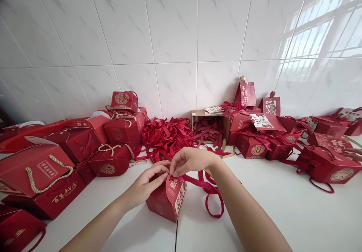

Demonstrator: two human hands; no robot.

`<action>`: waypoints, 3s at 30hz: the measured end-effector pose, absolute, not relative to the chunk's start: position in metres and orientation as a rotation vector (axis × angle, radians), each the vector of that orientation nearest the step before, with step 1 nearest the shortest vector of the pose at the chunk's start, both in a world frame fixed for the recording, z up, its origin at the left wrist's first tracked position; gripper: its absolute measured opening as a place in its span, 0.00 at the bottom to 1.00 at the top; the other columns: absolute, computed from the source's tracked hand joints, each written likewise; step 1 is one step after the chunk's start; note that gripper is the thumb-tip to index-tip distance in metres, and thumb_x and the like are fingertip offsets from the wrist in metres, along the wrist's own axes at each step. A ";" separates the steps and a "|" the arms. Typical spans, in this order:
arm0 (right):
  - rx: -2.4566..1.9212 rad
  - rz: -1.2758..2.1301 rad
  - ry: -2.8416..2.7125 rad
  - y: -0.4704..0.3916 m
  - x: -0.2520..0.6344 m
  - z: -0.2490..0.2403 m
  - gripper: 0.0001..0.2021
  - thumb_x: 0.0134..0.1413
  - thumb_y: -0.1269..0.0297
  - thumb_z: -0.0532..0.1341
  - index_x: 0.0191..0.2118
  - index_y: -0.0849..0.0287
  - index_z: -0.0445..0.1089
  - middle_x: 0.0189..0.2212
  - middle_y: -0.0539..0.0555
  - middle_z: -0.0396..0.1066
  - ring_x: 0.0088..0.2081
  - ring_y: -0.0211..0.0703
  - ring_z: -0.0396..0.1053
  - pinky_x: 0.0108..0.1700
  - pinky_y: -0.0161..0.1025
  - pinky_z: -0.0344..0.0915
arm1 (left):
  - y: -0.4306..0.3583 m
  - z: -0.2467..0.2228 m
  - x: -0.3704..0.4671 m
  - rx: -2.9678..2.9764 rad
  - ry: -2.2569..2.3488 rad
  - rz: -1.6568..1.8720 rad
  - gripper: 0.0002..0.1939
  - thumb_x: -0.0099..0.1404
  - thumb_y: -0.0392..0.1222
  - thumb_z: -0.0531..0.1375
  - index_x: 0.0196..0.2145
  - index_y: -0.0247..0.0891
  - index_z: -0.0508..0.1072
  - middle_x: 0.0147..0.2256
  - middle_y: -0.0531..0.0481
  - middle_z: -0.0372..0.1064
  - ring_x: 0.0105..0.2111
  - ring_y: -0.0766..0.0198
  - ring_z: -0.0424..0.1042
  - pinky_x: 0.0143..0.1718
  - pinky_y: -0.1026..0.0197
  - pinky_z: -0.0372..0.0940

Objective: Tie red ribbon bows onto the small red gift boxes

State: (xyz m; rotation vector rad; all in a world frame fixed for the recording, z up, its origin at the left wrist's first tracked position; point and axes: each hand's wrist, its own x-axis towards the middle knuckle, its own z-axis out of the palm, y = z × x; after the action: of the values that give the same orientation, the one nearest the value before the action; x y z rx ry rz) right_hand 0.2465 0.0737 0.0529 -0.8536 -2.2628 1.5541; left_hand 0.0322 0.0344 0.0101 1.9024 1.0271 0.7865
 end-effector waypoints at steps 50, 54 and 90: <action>-1.054 1.410 -2.074 0.043 0.217 0.062 0.15 0.55 0.57 0.56 0.22 0.59 0.56 0.19 0.44 0.49 0.21 0.32 0.45 0.23 0.35 0.43 | 0.025 -0.016 0.028 1.108 0.764 1.177 0.30 0.49 0.30 0.53 0.47 0.56 0.69 0.54 0.61 0.66 0.62 0.50 0.55 0.54 0.51 0.59; -1.037 1.511 -2.091 0.050 0.208 0.049 0.12 0.52 0.63 0.55 0.21 0.59 0.56 0.18 0.44 0.48 0.21 0.32 0.44 0.24 0.36 0.42 | 0.025 -0.019 0.029 1.100 0.774 1.187 0.33 0.46 0.30 0.52 0.50 0.52 0.66 0.57 0.57 0.63 0.61 0.51 0.55 0.58 0.52 0.54; -1.183 1.006 -2.312 0.046 0.220 0.058 0.18 0.57 0.49 0.54 0.25 0.58 0.58 0.21 0.46 0.57 0.23 0.34 0.53 0.25 0.35 0.50 | 0.049 0.001 -0.001 1.690 1.257 0.951 0.10 0.59 0.48 0.56 0.26 0.40 0.70 0.33 0.48 0.70 0.40 0.53 0.68 0.43 0.57 0.60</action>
State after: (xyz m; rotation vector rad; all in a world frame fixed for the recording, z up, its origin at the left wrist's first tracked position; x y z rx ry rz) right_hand 0.2202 0.0463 0.0575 -1.1827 -2.3124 1.0058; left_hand -0.0006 0.0485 0.0011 1.6895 1.2574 0.9512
